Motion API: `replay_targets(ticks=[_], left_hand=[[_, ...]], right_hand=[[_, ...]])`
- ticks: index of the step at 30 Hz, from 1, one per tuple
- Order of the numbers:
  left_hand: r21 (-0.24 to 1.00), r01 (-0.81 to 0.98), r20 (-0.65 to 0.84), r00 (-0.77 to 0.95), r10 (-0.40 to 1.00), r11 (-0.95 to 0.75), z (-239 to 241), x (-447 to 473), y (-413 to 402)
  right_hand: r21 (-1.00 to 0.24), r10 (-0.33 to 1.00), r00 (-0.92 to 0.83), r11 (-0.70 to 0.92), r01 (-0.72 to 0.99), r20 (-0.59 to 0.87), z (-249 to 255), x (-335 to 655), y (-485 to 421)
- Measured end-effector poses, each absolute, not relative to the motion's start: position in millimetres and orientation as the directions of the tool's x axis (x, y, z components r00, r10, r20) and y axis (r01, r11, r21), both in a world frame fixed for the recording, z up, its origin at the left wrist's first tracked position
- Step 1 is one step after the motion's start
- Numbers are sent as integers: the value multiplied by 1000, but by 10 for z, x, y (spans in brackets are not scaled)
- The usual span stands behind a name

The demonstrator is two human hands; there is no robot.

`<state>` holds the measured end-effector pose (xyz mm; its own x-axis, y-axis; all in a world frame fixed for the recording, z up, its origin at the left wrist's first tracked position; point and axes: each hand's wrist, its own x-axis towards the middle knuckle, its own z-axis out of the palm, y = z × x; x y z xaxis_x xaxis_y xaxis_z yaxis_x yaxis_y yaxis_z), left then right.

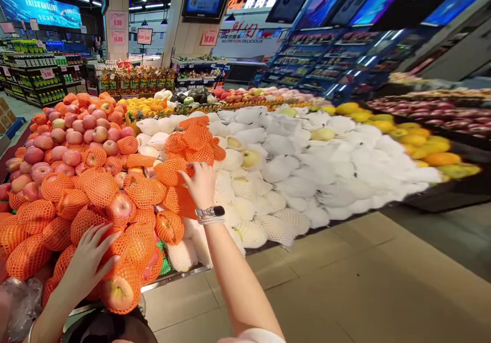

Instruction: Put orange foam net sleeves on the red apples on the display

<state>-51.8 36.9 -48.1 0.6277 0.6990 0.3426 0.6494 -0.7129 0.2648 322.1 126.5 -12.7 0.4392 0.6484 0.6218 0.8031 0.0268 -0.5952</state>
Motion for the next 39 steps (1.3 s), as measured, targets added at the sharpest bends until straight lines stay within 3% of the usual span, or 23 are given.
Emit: replay_targets(ticks=[6,14,19,23,27,31,34,37,39], left_hand=[[279,610,387,635,668,-742,-564,-611,372],[259,609,515,570,641,-750,-459,-681,337],[431,540,600,427,677,-723,-131,-516,250],[699,359,521,336,785,-618,120,-45,174],[879,274,343,201,917,-389,210,375,211],[950,211,242,-24,970,-232,46,459,230],[979,120,178,-90,980,-166,-113,384,204],[985,105,146,-120,982,-134,-159,266,146],[976,159,165,-67,984,-152,-114,174,83]], right_hand=[[-773,545,602,144,617,583,-127,3200,1272],[-857,547,661,286,428,513,-192,3396,1292],[-868,599,629,363,340,496,-140,3349,1068],[-868,719,486,415,273,497,-45,3091,748],[-873,853,186,469,133,487,-44,2732,455],[-911,917,4,398,-109,400,-189,2462,268],[-913,909,-191,319,-254,371,-313,2364,178],[-927,862,-349,310,-210,367,-467,2353,98],[-935,875,-331,321,-150,354,-603,2371,57]])
